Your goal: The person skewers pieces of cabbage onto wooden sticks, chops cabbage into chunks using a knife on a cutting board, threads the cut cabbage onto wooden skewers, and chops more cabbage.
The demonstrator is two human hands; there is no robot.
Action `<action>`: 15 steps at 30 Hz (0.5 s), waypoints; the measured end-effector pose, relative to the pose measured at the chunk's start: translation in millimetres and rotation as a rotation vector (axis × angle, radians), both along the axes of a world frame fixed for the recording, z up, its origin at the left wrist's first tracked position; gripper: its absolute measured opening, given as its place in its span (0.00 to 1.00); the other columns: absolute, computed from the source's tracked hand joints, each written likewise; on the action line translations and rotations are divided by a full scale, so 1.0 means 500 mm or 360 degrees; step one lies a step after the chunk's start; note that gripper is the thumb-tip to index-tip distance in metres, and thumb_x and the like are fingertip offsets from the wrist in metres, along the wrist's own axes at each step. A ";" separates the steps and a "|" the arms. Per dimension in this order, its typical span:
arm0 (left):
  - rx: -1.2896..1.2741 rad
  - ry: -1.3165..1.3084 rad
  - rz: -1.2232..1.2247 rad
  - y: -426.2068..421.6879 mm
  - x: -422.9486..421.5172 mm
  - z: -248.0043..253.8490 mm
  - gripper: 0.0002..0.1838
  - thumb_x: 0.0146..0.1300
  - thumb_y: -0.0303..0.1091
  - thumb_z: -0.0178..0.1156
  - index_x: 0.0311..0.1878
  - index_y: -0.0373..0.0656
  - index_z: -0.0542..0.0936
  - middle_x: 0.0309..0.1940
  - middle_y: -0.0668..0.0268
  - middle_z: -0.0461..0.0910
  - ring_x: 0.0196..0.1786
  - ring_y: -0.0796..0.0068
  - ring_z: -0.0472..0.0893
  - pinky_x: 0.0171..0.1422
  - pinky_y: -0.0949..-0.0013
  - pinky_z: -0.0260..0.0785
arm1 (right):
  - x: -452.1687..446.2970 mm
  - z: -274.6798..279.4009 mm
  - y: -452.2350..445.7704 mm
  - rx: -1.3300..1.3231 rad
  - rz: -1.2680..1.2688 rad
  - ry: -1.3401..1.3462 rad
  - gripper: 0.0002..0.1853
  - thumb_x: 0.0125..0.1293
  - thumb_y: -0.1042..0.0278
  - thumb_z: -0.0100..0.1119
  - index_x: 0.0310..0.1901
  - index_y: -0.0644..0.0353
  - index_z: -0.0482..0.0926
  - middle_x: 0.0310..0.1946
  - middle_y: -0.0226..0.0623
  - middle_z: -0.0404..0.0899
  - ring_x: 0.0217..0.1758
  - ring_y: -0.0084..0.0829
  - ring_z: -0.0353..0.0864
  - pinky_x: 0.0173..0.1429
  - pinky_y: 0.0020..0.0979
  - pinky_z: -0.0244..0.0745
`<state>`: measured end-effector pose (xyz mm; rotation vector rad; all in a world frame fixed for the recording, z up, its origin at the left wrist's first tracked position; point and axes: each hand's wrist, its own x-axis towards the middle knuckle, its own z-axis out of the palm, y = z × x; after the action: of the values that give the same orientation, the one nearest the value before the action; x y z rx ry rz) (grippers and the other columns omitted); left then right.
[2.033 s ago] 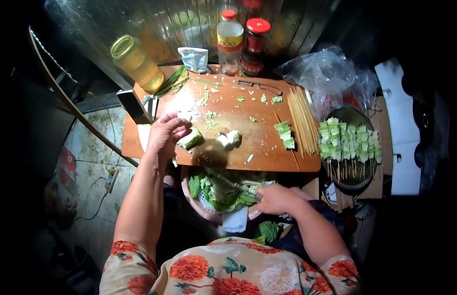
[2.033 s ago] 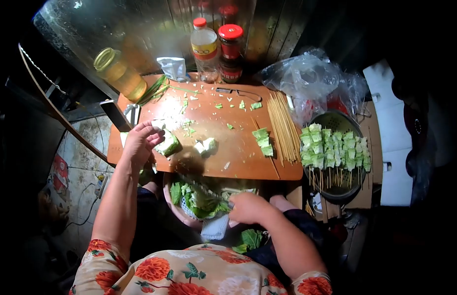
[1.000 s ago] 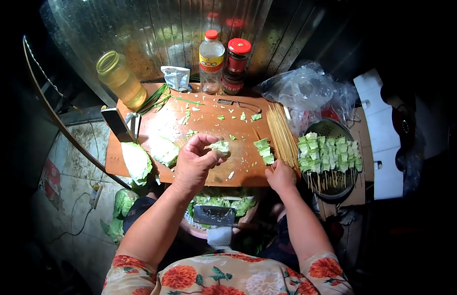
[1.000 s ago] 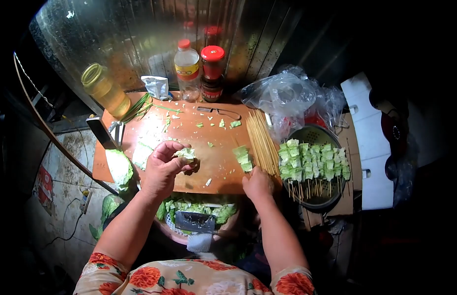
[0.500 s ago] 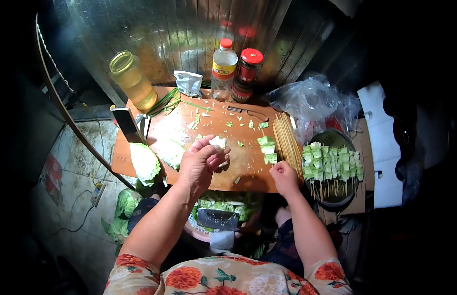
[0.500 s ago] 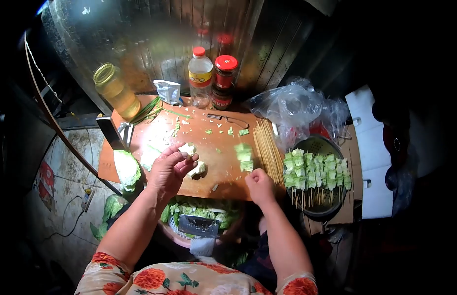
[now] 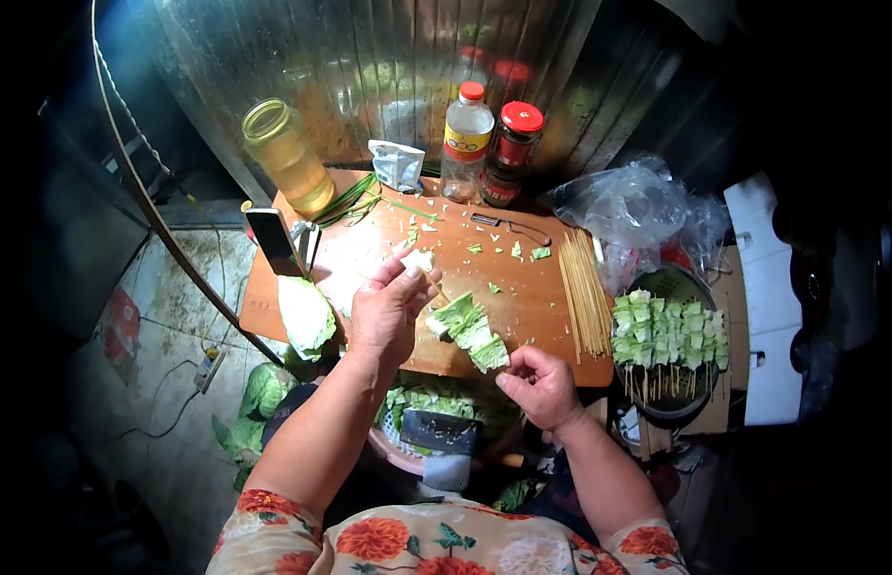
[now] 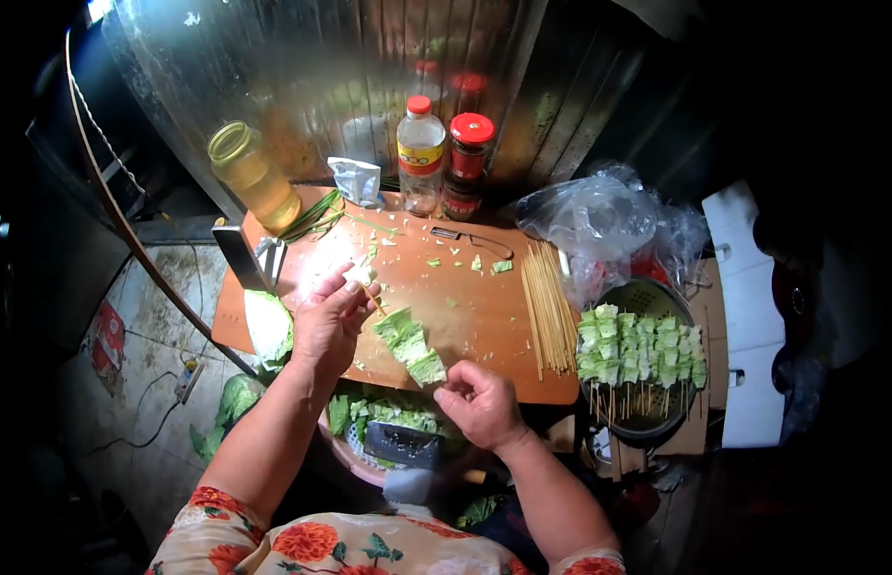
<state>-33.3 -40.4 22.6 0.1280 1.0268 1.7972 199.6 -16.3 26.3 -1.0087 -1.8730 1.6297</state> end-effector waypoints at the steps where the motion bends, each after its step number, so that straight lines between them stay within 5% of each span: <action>1: -0.0001 -0.0001 0.0004 0.002 -0.003 -0.004 0.22 0.64 0.24 0.58 0.60 0.36 0.69 0.41 0.59 0.78 0.45 0.65 0.81 0.48 0.70 0.77 | 0.001 0.000 0.002 -0.0041 0.0018 -0.0027 0.06 0.58 0.74 0.63 0.30 0.62 0.74 0.23 0.23 0.71 0.25 0.12 0.68 0.30 0.19 0.66; 15: 0.0071 0.0558 0.0029 0.007 0.024 -0.008 0.16 0.61 0.18 0.57 0.52 0.37 0.72 0.43 0.60 0.80 0.44 0.69 0.82 0.48 0.70 0.75 | -0.006 -0.021 -0.033 -0.0173 -0.0054 0.0127 0.06 0.59 0.76 0.61 0.28 0.62 0.72 0.25 0.22 0.70 0.28 0.11 0.67 0.33 0.18 0.66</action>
<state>-21.5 -36.7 18.8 0.4762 1.2350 1.8537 196.4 -32.7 15.7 -0.9983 -1.7226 1.7418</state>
